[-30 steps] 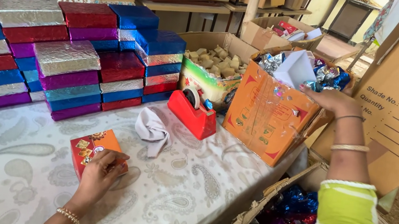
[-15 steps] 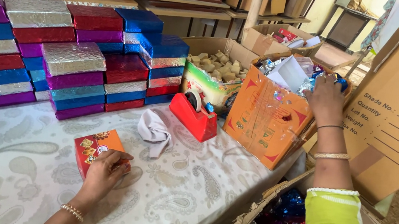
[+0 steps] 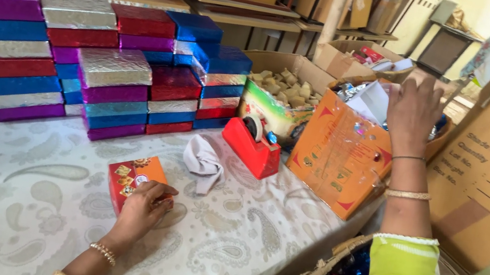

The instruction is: The person is wrapping a small rectangular box with decorative foil paper.

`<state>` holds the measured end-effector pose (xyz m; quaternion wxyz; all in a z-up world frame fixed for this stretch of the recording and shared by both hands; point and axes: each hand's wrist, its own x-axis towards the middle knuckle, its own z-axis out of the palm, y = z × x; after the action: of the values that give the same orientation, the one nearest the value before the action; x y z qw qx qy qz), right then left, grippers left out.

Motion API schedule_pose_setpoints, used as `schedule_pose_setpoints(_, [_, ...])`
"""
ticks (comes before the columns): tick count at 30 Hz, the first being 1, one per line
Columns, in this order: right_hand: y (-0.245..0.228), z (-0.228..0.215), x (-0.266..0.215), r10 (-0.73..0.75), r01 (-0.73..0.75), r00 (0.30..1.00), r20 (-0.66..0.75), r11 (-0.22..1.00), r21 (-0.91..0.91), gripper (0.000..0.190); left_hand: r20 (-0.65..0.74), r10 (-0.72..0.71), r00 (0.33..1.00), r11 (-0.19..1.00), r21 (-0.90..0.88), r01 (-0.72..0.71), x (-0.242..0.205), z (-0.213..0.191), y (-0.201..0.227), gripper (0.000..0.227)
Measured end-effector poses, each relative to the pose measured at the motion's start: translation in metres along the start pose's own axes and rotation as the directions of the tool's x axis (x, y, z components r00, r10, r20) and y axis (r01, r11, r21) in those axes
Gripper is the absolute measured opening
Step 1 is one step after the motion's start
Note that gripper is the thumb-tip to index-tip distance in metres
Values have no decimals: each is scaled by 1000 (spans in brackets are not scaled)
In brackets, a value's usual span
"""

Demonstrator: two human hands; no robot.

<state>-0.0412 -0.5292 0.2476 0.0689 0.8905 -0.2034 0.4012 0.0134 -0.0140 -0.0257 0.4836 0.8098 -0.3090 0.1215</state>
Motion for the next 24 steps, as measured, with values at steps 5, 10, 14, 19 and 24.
schedule_pose_setpoints(5, [-51, 22, 38, -202, 233, 946, -252, 967, 100, 33, 12, 2, 1000, 999, -39, -1, 2, 2, -1, 23])
schedule_pose_setpoints(10, [-35, 118, 75, -160, 146, 977, 141, 983, 108, 38, -24, 43, 999, 999, 25, -43, 1, 6, -7, 22])
schedule_pose_setpoints(14, [5, 160, 95, -97, 37, 982, 164, 943, 331, 29, -31, 70, 997, 998, 6, -70, 1, 3, -4, 20])
schedule_pose_setpoints(19, [46, 175, 112, 176, -63, 984, -31, 507, 860, 14, -3, 106, 994, 994, 23, -106, 1, 4, -5, 21])
schedule_pose_setpoints(24, [50, 165, 103, 266, -222, 952, 152, 260, 940, 13, 12, 86, 996, 995, 43, -86, 0, 2, 0, 22])
